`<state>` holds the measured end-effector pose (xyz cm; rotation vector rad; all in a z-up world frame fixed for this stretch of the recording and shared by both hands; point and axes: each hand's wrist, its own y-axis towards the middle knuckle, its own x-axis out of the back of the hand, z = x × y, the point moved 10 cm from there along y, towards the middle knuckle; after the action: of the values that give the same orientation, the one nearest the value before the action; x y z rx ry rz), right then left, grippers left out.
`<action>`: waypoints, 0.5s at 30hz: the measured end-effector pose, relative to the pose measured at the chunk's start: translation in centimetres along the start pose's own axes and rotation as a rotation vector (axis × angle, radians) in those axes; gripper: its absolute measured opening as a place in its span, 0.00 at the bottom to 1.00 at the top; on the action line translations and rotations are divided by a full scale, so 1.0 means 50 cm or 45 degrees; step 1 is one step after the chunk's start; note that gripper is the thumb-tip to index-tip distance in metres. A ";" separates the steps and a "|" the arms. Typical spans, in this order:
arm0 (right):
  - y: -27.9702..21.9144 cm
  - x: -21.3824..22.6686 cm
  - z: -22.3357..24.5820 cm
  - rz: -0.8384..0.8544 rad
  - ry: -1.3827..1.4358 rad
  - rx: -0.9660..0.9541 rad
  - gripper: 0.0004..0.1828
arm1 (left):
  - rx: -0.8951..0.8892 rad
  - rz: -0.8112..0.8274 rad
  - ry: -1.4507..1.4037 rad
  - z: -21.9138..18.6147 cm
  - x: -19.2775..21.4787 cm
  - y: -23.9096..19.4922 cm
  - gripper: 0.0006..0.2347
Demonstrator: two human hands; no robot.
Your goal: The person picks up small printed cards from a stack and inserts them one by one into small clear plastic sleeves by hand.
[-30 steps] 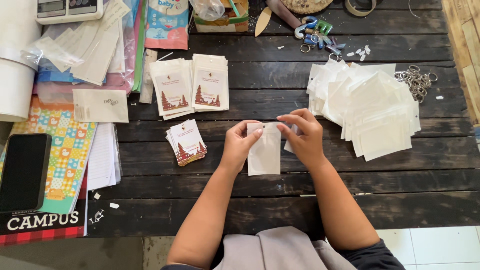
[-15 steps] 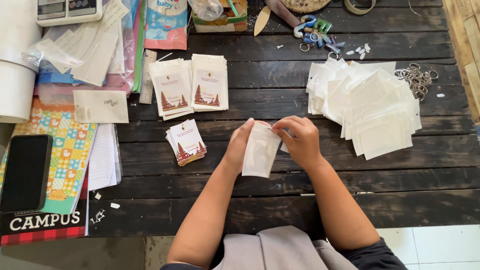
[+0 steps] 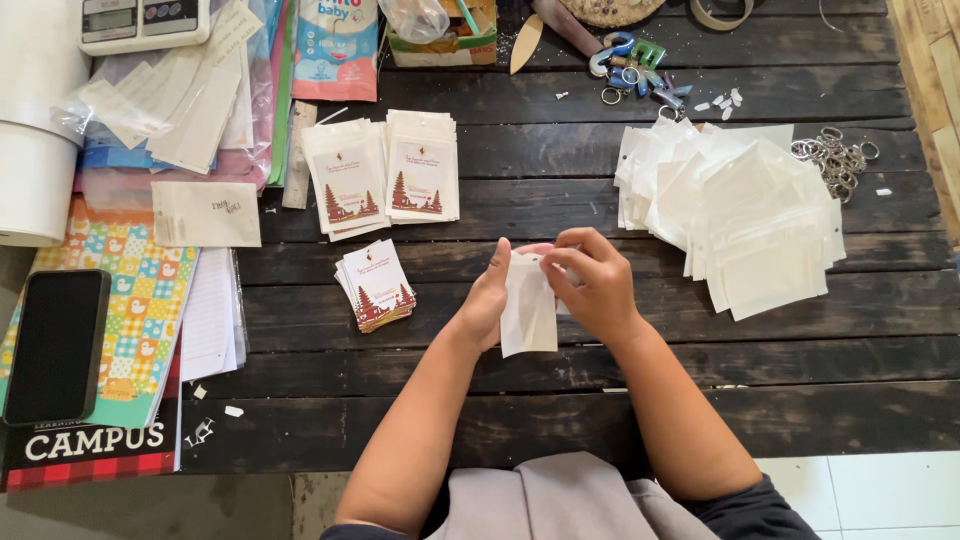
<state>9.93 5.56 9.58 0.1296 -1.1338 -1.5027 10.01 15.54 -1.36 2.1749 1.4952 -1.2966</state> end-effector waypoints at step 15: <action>0.002 -0.026 0.014 0.240 0.181 -0.144 0.08 | -0.070 0.015 0.113 0.003 0.017 0.016 0.31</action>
<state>9.93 6.99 9.36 0.0496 -0.9199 -1.3640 10.66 15.64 -2.31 2.2299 1.5293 -1.1556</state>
